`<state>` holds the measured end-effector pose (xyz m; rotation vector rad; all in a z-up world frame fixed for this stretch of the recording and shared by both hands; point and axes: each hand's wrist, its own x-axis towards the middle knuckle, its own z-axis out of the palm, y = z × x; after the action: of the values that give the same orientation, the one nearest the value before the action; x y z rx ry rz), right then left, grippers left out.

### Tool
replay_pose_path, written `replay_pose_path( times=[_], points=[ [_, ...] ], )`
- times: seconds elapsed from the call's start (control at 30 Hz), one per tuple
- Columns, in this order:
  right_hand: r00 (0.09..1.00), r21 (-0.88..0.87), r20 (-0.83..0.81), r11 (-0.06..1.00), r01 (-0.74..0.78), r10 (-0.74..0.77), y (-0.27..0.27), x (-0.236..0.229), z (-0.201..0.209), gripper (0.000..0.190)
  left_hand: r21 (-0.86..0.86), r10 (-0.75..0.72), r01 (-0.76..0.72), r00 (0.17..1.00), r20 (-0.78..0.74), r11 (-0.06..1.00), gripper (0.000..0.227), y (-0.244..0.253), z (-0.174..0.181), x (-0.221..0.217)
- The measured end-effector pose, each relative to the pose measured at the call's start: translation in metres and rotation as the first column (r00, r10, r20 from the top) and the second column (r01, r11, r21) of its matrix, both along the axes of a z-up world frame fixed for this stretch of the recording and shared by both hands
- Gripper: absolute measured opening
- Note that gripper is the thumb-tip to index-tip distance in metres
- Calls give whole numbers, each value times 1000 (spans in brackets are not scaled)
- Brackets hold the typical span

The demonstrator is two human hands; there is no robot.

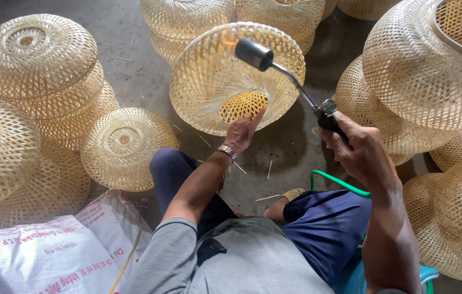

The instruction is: The person uses a handheld blowtorch to apply flame to the surface of woven bamboo baskets. They rotate each basket to treat different sections, then place it down and pick up another one from a nearby pile.

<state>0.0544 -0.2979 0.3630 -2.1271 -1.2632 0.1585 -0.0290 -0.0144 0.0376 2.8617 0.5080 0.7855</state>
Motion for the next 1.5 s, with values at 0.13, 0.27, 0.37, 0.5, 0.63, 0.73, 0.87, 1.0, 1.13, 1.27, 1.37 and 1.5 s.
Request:
replay_pose_path(
  times=[0.13,0.27,0.37,0.5,0.63,0.73,0.87,1.0,1.13,1.27,1.37,1.5],
  points=[
    [977,59,-192,993,105,-92,-17,19,-4,30,116,12,-1,995,-99,993,82,12,15,-16],
    [913,-124,-289,957,262,-288,-45,34,-18,26,-33,57,-73,937,-346,997,84,31,38,-25],
    [869,-100,-413,962,254,-272,-54,35,-35,29,-90,13,-41,956,-293,995,72,44,61,-30],
    [844,-51,-479,968,247,-241,-58,32,-44,26,-156,-170,187,978,117,970,93,47,86,-43],
    [876,-62,-426,973,222,-226,-58,30,-44,24,-371,-119,171,980,159,913,96,62,83,-34],
    [911,-54,-369,983,174,-181,-60,27,-48,31,-413,-140,273,936,323,869,93,80,68,-28],
    [872,-78,-442,977,197,-211,-59,25,-54,24,-530,-93,315,911,402,787,91,94,70,-25],
    [887,-83,-436,989,126,-149,-62,20,-53,28,-671,-59,349,908,415,654,91,92,99,-29],
    [873,-71,-453,983,169,-183,-63,18,-58,26,-705,-79,449,867,491,549,87,83,136,-37],
    [911,-111,-389,988,106,-141,-63,19,-64,35,-755,-33,477,854,520,451,83,79,154,-40],
    [892,-83,-423,987,136,-158,-66,11,-64,29,-783,5,556,814,580,279,80,85,154,-40],
    [895,-96,-430,992,87,-120,-66,11,-64,32,-759,180,642,739,650,108,81,100,139,-29]
  ],
)
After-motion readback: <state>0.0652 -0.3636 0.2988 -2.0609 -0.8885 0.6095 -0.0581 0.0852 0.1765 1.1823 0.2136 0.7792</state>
